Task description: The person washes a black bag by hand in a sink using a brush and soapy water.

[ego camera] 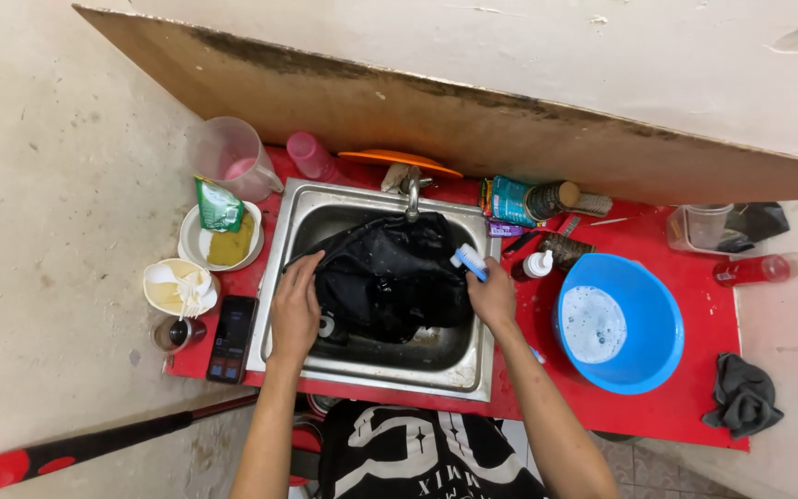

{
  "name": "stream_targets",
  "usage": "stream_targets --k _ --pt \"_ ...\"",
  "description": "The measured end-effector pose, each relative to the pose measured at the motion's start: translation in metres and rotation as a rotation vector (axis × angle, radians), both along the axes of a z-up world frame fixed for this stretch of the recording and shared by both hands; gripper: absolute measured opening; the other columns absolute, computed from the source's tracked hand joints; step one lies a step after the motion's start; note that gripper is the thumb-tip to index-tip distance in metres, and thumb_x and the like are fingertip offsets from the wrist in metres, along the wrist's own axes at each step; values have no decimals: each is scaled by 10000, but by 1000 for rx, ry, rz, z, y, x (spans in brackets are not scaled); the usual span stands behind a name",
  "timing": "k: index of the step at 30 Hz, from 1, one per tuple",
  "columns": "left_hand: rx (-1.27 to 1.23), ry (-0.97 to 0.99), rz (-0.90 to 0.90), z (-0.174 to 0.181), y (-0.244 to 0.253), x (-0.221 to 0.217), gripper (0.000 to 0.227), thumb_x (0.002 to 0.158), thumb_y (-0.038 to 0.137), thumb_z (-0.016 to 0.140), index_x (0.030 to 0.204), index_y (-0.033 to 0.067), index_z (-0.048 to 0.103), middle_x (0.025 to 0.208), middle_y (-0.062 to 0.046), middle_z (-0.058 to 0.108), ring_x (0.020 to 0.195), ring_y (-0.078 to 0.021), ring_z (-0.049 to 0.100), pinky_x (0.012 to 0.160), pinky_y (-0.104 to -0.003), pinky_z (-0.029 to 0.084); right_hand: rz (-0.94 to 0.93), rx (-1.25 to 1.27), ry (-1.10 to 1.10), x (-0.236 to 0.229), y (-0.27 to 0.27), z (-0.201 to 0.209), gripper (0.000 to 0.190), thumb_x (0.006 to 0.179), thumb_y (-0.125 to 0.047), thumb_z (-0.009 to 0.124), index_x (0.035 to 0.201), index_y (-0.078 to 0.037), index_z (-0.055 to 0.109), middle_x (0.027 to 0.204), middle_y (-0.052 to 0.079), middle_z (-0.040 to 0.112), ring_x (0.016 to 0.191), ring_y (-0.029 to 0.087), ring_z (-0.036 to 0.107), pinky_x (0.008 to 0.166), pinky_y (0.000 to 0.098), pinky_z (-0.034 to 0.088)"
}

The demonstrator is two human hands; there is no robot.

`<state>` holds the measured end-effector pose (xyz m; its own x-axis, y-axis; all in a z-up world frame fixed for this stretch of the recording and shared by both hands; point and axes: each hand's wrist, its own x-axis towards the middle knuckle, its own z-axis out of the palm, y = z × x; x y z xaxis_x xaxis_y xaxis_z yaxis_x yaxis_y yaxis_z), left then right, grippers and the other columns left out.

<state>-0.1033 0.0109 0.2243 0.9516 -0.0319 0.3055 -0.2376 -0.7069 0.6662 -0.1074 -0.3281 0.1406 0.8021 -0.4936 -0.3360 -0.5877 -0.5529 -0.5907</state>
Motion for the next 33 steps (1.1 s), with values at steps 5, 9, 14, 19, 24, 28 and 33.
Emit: stream_targets --k 5,9,14,19,24,28,33 --pt "-318 94 352 -48 -13 7 411 962 165 713 1294 64 491 1162 -136 533 1062 -308 592 928 -438 508 30 24 78 -6 5 54 239 891 -358 689 1083 -219 720 987 132 759 1033 380 719 846 518 561" --pt "-656 439 561 -45 -64 -5 982 776 434 923 1351 -53 294 1242 -335 476 1192 -479 552 1065 -554 418 -51 99 -14 -6 1 42 243 909 -273 663 1098 -130 713 967 231 743 1038 433 707 848 519 551" --pt "-519 439 233 -46 -61 -14 1022 781 8 819 1527 13 120 1503 -339 277 1393 -510 368 1137 -626 344 -66 119 -124 -3 1 49 219 935 -242 658 1066 -74 710 924 278 722 1001 473 693 813 523 530" --pt "-450 664 -62 -9 -31 0 909 845 -99 656 1544 -10 83 1502 -406 287 1258 -600 496 1052 -670 471 -160 131 -147 16 -14 44 268 962 -296 649 1125 -94 716 994 272 717 1088 466 667 891 521 521" --pt "-455 744 -216 -9 -23 17 903 836 -107 628 1572 24 121 1523 -362 329 1275 -547 524 1052 -647 460 -182 91 -104 33 -16 33 278 961 -337 653 1137 -131 715 1017 203 736 1116 422 668 914 515 520" --pt "-469 777 -229 13 -40 12 895 851 -64 657 1574 46 141 1533 -374 298 1279 -551 519 1041 -627 486 -207 67 -86 30 -13 43 286 970 -359 634 1155 -155 711 1044 196 739 1142 418 660 930 515 524" --pt "-559 724 -259 7 -64 6 896 850 -53 693 1537 24 123 1512 -375 284 1171 -526 610 989 -565 566 -168 -37 -318 18 -21 17 196 939 -210 668 1087 -99 734 1010 253 660 1071 495 632 918 548 513"
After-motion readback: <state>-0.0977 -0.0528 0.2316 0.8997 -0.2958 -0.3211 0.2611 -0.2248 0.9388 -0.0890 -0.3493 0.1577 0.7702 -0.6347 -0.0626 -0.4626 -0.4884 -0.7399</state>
